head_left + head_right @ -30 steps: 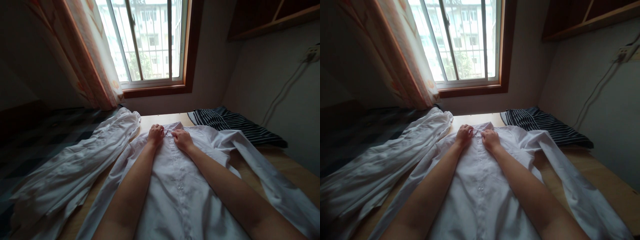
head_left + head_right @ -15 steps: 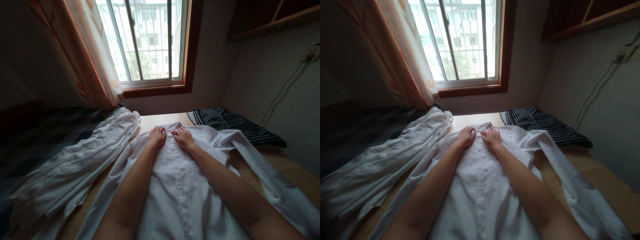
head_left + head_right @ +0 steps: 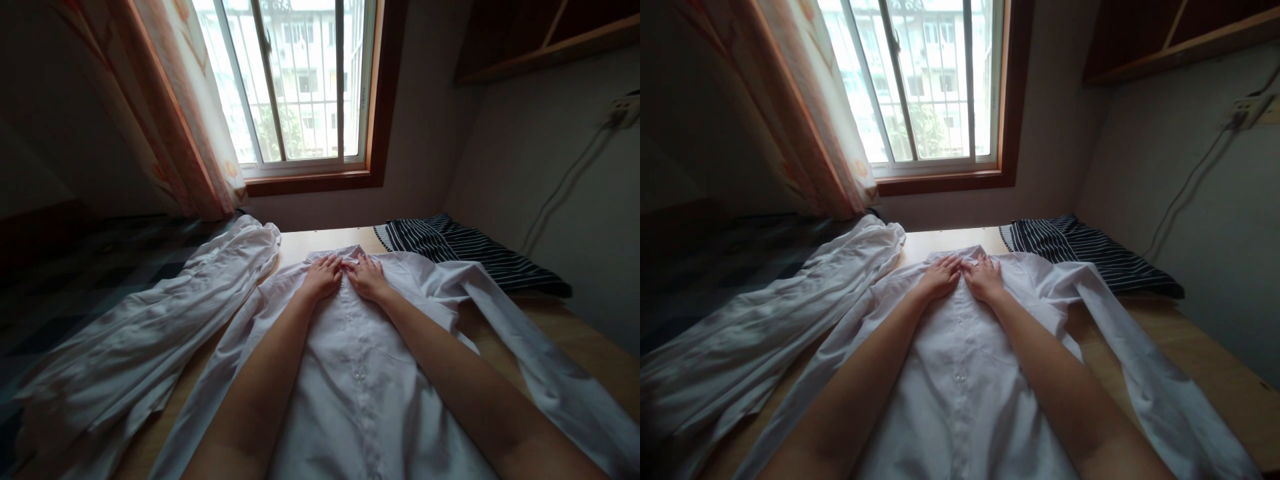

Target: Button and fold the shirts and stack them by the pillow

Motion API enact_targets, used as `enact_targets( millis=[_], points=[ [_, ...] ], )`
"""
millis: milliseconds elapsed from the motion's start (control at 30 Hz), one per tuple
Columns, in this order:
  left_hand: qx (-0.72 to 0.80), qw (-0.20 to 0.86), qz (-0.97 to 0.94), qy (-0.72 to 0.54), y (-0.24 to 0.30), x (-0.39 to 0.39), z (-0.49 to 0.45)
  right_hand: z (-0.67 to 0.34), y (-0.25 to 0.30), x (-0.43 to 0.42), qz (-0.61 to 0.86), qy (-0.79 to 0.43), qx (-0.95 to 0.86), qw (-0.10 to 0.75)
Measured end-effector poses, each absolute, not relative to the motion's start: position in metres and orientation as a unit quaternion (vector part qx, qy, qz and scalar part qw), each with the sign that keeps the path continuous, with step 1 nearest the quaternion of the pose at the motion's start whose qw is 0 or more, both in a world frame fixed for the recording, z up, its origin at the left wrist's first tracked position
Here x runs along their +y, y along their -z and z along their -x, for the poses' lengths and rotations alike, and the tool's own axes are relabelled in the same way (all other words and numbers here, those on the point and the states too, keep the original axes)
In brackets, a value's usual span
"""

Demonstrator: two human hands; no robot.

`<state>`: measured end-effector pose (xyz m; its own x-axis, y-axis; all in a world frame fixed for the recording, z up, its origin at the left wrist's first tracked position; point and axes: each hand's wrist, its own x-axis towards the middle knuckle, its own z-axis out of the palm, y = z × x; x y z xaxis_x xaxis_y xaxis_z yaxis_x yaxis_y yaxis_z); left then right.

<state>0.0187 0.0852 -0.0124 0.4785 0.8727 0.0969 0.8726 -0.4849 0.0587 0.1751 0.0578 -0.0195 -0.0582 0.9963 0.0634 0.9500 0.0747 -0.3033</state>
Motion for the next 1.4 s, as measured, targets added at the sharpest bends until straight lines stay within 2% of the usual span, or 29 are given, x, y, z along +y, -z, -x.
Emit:
enact_targets(
  millis=[233, 500, 833, 1100, 1267, 1400],
  points=[
    [0.530, 0.028, -0.847, -0.022, 0.008, 0.080, -0.025, -0.184, 0.024, 0.062, 0.680, -0.069, -0.714, 0.155],
    [0.521, 0.049, -0.852, -0.007, 0.007, 0.080, -0.024, -0.187, 0.019, 0.076, 0.706, -0.118, -0.689, 0.112],
    [0.518, 0.041, -0.854, -0.006, 0.010, 0.081, -0.023, -0.179, 0.024, 0.079, 0.733, -0.092, -0.661, 0.129],
    [0.520, 0.042, -0.852, -0.044, 0.013, 0.083, -0.022, -0.178, 0.007, 0.060, 0.722, -0.037, -0.671, 0.165],
    [0.520, 0.041, -0.852, -0.035, 0.013, 0.086, -0.022, -0.167, 0.012, 0.035, 0.696, -0.068, -0.704, 0.127],
    [0.531, 0.034, -0.846, -0.035, 0.012, 0.082, -0.024, -0.164, 0.025, 0.023, 0.685, -0.050, -0.715, 0.133]
  ],
)
